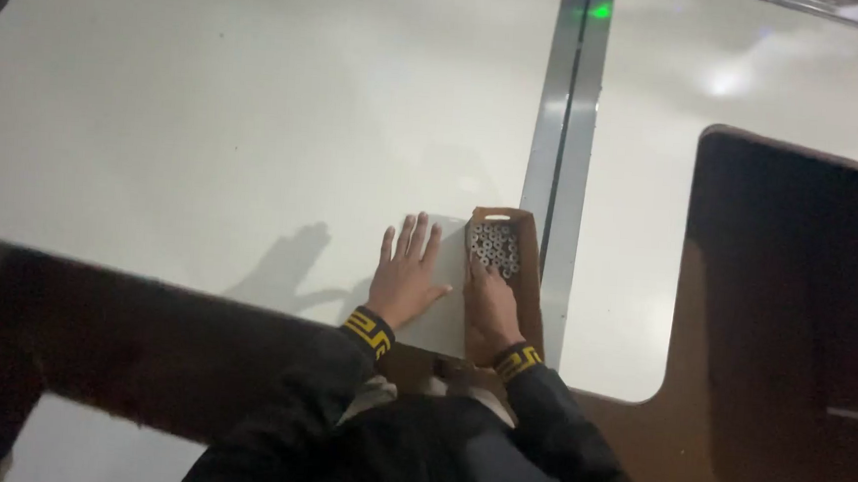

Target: Picking up small metal rings and inserting them into a cardboard template with pre-punched holes.

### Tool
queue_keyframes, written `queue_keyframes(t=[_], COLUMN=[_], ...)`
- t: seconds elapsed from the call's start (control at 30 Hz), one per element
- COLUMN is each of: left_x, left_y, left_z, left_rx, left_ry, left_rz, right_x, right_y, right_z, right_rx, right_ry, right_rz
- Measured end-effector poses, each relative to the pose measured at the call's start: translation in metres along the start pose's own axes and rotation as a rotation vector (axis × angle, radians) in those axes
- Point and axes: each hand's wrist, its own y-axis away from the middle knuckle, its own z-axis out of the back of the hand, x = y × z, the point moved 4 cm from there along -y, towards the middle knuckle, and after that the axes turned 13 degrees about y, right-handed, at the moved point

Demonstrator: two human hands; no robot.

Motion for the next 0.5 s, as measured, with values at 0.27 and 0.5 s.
queue_keyframes(t=[0.27,0.5], left_x=[0.036,0.083], left_y=[0.003,0.019], left_z=[-0.022,-0.077], left_rx=[0.188,0.244], left_ry=[0.112,0.130], left_rz=[0.052,0.180], right_x=[0.028,0.004], right_y=[0.059,0.043], right_z=[0.023,-0.063], right_rx=[0.037,-0.037], right_ry=[-0.047,0.029], right_rz=[-0.146,-0.201])
